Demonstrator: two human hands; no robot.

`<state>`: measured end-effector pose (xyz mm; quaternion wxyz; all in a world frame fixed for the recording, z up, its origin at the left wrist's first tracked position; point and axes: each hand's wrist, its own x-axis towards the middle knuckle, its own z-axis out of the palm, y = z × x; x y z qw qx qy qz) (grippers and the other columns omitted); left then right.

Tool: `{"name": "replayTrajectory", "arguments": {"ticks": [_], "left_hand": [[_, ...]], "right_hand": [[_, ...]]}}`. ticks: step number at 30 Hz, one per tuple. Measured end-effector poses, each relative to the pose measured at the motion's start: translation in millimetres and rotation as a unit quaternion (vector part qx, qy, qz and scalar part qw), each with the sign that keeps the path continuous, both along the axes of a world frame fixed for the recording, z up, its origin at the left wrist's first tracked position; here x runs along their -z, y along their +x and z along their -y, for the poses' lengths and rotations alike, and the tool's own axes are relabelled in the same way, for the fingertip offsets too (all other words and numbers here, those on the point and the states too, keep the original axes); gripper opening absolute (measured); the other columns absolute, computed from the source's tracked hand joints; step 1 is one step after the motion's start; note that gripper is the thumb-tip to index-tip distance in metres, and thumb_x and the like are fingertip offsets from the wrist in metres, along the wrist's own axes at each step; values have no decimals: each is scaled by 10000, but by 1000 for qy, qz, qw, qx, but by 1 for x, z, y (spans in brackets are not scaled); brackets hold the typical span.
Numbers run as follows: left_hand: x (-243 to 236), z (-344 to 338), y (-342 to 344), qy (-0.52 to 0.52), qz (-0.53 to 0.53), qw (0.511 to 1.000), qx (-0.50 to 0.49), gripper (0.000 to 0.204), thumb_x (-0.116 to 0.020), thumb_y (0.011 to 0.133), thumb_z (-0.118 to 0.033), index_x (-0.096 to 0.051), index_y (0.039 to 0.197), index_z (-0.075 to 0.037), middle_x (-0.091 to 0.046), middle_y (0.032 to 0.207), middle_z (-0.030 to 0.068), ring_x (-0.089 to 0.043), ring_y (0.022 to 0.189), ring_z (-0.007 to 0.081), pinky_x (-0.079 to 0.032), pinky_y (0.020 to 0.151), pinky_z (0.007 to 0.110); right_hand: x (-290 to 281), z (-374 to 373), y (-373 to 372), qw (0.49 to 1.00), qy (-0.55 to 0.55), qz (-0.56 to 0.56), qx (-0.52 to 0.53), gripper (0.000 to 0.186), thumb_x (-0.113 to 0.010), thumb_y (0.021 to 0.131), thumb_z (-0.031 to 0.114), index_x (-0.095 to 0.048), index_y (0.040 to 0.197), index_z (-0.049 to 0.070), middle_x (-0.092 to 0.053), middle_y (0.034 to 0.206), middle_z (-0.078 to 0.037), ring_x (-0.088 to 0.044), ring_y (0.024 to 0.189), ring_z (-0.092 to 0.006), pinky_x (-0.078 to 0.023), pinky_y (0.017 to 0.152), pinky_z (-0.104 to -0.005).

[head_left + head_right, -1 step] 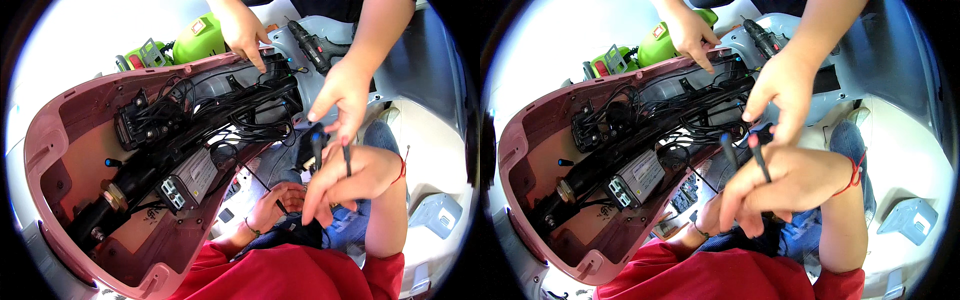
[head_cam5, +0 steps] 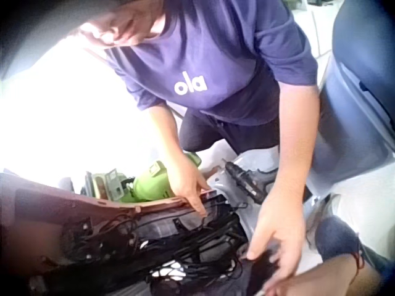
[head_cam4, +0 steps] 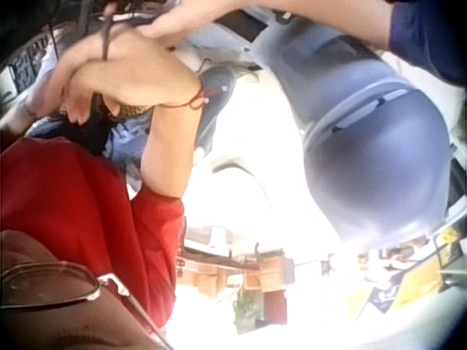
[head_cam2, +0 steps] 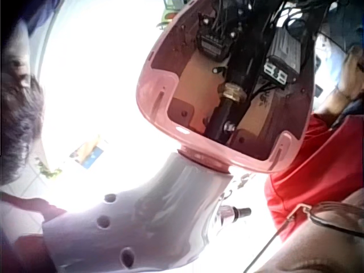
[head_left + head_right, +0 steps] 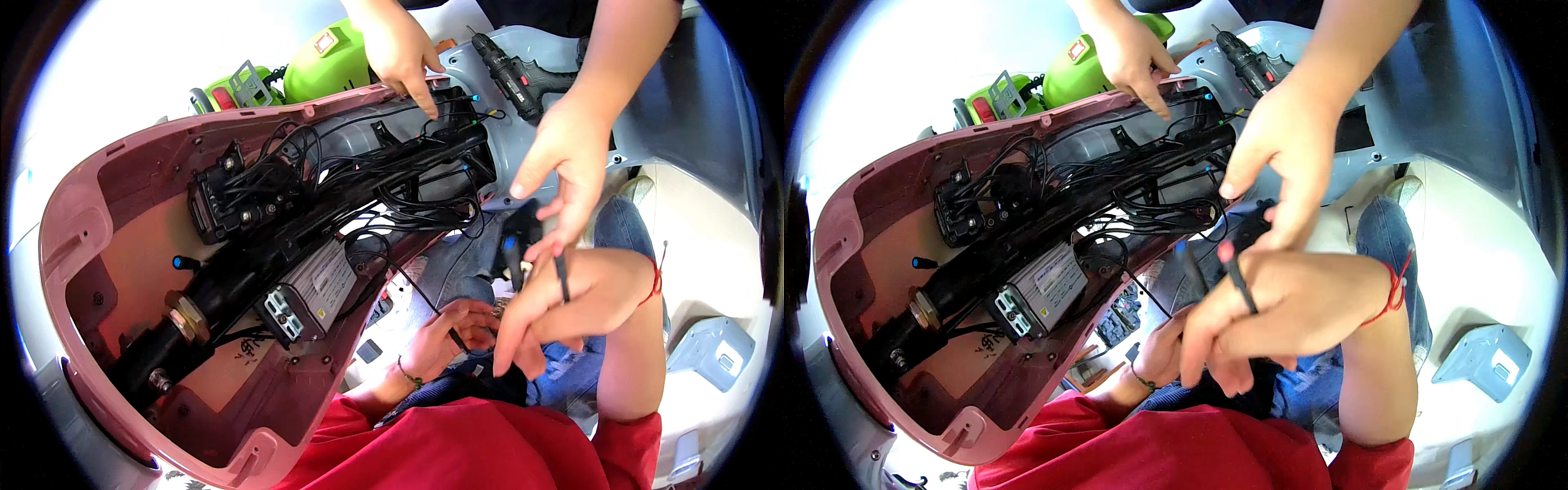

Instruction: The person connects electrical wire harness plugs by hand inside the frame of a scooter.

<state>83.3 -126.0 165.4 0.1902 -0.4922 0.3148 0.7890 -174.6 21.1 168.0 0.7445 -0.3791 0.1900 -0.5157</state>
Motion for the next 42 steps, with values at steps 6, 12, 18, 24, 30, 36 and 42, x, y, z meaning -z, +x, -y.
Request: {"name": "replayTrajectory", "arguments": {"ticks": [6, 12, 18, 24, 30, 36, 42], "left_hand": [[-12, 12, 22, -77, -31, 995, -46, 302, -411, 1036, -175, -552, 1224, 15, -678, 992, 141, -648, 825, 215, -509, 789, 340], [-27, 13, 16, -195, 3, 979, 59, 324, -388, 1049, -197, -498, 1253, 30, -656, 1016, 146, -657, 880, 216, -522, 795, 348], [-24, 12, 27, -708, -103, 637, 288, 445, -715, 773, 81, -510, 1157, -13, -607, 953, 139, -600, 869, 250, -488, 769, 368], [-36, -1, -48, -470, -211, 720, 465, 320, -716, 752, -13, -621, 1058, -13, -613, 1126, 140, -594, 1012, 334, -484, 835, 376], [-14, -1, -92, -127, -179, 826, 519, 331, -716, 789, -160, -626, 1083, -37, -611, 1170, 145, -598, 1039, 326, -483, 836, 361], [39, -10, -52, -200, -316, 870, 322, 270, -702, 834, -127, -627, 1082, -52, -626, 1106, 130, -609, 1015, 287, -471, 904, 368], [36, -9, -64, -405, -276, 775, 399, 211, -572, 994, -192, -632, 1075, -7, -647, 909, 110, -630, 833, 208, -491, 792, 315]], "right_hand": [[7, -7, 45, 993, -89, -64, -46, 330, -416, 958, 77, -648, 1189, 33, -722, 801, -55, -697, 691, -132, -547, 576, -266], [20, -3, 72, 990, 65, -70, -102, 379, -374, 938, 126, -647, 1180, 23, -715, 809, -56, -692, 696, -130, -548, 556, -266], [15, -6, 65, 992, 85, -87, -34, 346, -405, 902, 135, -658, 1092, -4, -711, 793, -78, -684, 648, -144, -552, 525, -275], [18, -14, 56, 991, 101, -88, 29, 303, -433, 896, 95, -685, 1052, 31, -701, 786, -52, -691, 703, -127, -536, 621, -262], [19, -19, 49, 993, 47, -53, 92, 245, -473, 910, 56, -686, 1020, 5, -698, 796, -55, -679, 736, -116, -527, 696, -263], [26, -12, 49, 981, 53, -43, 182, 200, -479, 837, 34, -668, 886, -10, -677, 777, -87, -670, 769, -188, -528, 726, -326], [39, 0, 45, 832, 26, -252, 494, 157, -542, 843, 70, -688, 887, 31, -661, 864, -133, -641, 823, -305, -510, 763, -387]]}}
